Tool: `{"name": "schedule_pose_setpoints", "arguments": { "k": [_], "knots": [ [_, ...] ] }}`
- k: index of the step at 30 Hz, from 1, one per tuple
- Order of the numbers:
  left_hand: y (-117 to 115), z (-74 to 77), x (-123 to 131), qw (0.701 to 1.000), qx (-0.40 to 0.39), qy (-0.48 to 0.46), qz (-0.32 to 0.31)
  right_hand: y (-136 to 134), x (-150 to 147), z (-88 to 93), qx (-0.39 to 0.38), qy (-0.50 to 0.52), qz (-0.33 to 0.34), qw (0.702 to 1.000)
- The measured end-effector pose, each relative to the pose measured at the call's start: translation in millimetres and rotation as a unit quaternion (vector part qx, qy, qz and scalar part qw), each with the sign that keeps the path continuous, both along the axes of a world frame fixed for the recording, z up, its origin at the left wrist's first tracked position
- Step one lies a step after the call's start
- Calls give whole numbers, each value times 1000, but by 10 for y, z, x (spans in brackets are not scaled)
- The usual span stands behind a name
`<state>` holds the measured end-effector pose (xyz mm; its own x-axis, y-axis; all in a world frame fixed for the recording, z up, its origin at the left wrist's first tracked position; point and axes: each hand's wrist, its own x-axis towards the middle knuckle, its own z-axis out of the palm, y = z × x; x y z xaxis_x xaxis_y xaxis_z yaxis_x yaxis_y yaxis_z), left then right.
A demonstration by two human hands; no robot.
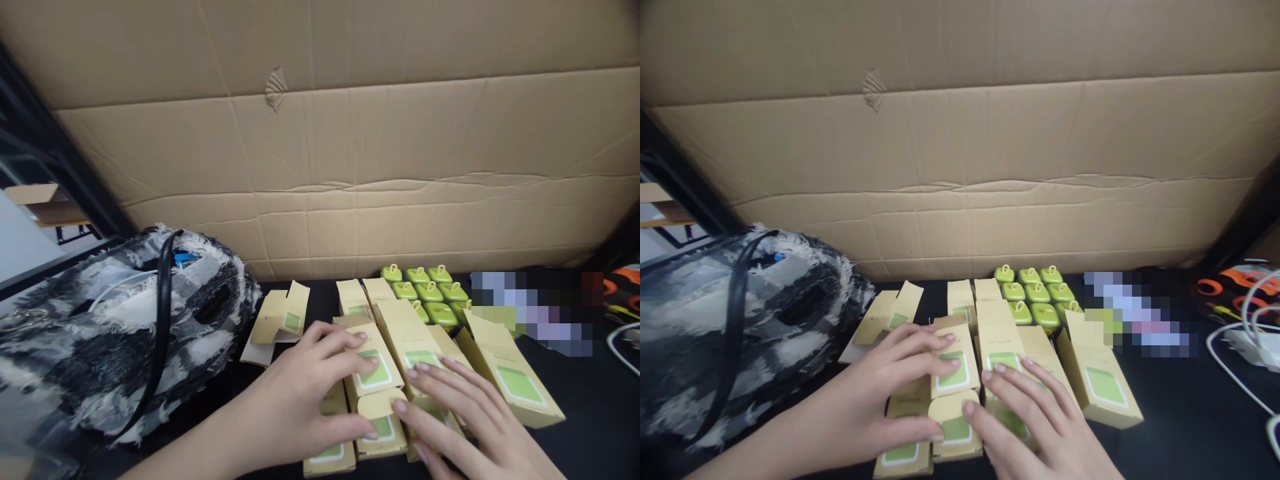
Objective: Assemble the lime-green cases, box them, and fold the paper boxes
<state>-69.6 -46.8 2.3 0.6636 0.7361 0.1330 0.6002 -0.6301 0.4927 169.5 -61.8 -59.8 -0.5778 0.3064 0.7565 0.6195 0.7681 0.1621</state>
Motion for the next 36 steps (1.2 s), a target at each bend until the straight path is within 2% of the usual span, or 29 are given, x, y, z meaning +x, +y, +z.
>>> {"name": "schedule_pose_setpoints", "arguments": {
  "k": [19, 29, 33, 36],
  "knots": [
    [9, -134, 42, 995, 82, -56, 3, -5, 30, -50, -5, -40, -1, 999],
    [-1, -189, 109, 984, 153, -89, 8, 45, 33, -37, 37, -70, -14, 997],
    [-6, -183, 105, 987, 143, -78, 14, 35, 3, 3, 13, -53, -17, 998],
    [0, -93, 60, 993, 108, -54, 11, 42, -7, 18, 12, -35, -14, 999]
  ]
}}
